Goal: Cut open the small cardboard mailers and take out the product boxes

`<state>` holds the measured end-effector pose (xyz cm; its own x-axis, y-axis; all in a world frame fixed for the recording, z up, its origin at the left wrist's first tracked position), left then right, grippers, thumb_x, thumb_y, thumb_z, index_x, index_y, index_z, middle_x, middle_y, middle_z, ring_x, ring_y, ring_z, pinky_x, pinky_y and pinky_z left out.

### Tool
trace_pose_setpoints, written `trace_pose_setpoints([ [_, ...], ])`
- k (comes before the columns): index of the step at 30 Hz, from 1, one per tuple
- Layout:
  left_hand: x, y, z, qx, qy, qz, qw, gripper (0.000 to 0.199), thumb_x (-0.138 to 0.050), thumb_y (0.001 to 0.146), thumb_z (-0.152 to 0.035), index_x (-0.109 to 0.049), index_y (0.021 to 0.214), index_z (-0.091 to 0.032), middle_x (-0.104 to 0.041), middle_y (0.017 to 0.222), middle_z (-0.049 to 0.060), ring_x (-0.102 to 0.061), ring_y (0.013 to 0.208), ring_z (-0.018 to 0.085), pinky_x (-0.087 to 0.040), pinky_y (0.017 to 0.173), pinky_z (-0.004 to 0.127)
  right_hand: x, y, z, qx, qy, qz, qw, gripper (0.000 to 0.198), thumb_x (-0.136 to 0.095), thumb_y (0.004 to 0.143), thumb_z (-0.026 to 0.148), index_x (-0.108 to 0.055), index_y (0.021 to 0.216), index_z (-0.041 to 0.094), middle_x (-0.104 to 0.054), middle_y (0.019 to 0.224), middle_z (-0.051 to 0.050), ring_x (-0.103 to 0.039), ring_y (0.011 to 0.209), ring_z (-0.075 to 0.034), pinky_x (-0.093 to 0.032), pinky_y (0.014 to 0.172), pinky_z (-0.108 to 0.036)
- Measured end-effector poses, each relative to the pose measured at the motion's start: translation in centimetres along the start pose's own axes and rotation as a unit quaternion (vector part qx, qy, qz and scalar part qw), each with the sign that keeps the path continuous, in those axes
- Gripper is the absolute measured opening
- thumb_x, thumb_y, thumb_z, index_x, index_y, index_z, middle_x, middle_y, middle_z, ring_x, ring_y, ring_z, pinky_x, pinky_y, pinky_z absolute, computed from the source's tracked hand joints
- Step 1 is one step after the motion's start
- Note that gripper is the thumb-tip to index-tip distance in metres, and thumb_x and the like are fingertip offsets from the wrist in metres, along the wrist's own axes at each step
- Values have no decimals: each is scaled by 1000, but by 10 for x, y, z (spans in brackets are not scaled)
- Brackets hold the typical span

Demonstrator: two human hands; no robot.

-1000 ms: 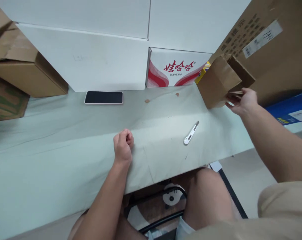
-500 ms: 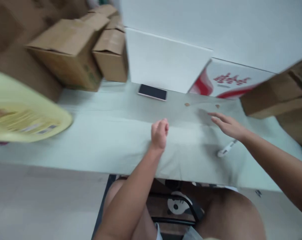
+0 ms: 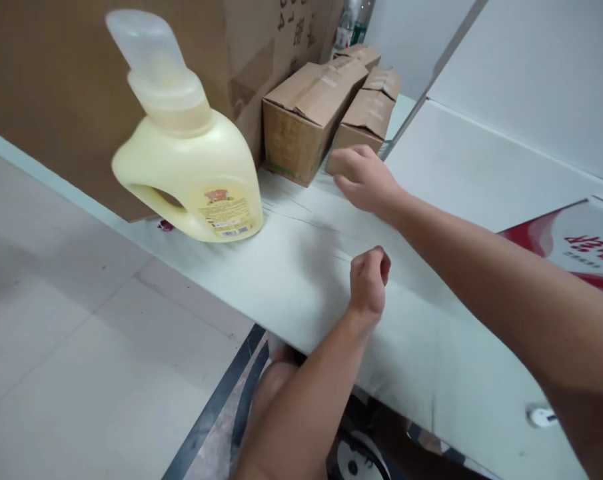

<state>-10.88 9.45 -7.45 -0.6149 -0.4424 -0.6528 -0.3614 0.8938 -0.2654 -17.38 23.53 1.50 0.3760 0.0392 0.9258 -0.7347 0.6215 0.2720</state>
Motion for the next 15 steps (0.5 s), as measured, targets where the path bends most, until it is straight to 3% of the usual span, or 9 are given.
trace_pose_setpoints([
  [3,7,5,-1,32,-5,-16,999,32,-46,80,-26,-29,53,-20,-21,52,-5,-16,50,7,-13,49,27,-16,59,29,3,-26,-4,1000,64,-55,88,28,-49,151,21,-45,157,-15,-44,146,-37,-41,118,-60],
  [6,13,10,-1,46,-6,-23,999,33,-44,84,-23,-31,54,-20,-21,52,-5,-15,50,8,-13,49,27,-23,90,47,5,-62,-1,998,64,-57,85,30,-50,148,21,-44,158,-15,-47,142,-40,-43,116,-62],
  [11,15,15,0,55,-21,-25,998,35,-41,86,-19,-30,53,-20,-21,52,-5,-15,50,8,-13,49,27,-20,93,57,14,-93,-15,995,43,-50,87,32,-61,128,27,-57,146,-12,-59,125,-38,-51,106,-59],
  [15,12,12,-2,50,-24,-19,998,38,-42,89,-17,-28,54,-20,-20,52,-5,-15,51,8,-13,50,27,-21,82,53,48,-120,-21,991,53,-49,85,31,-57,136,20,-55,149,-16,-55,132,-39,-50,107,-57],
])
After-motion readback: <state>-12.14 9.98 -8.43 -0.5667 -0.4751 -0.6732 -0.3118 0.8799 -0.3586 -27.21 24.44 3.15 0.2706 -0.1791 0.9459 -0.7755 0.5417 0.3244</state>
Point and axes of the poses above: each hand's wrist, its own y-axis towards the middle knuckle, its own x-axis out of the back of the hand, z = x × y, the point moved 8 cm from there along y, towards the middle knuckle
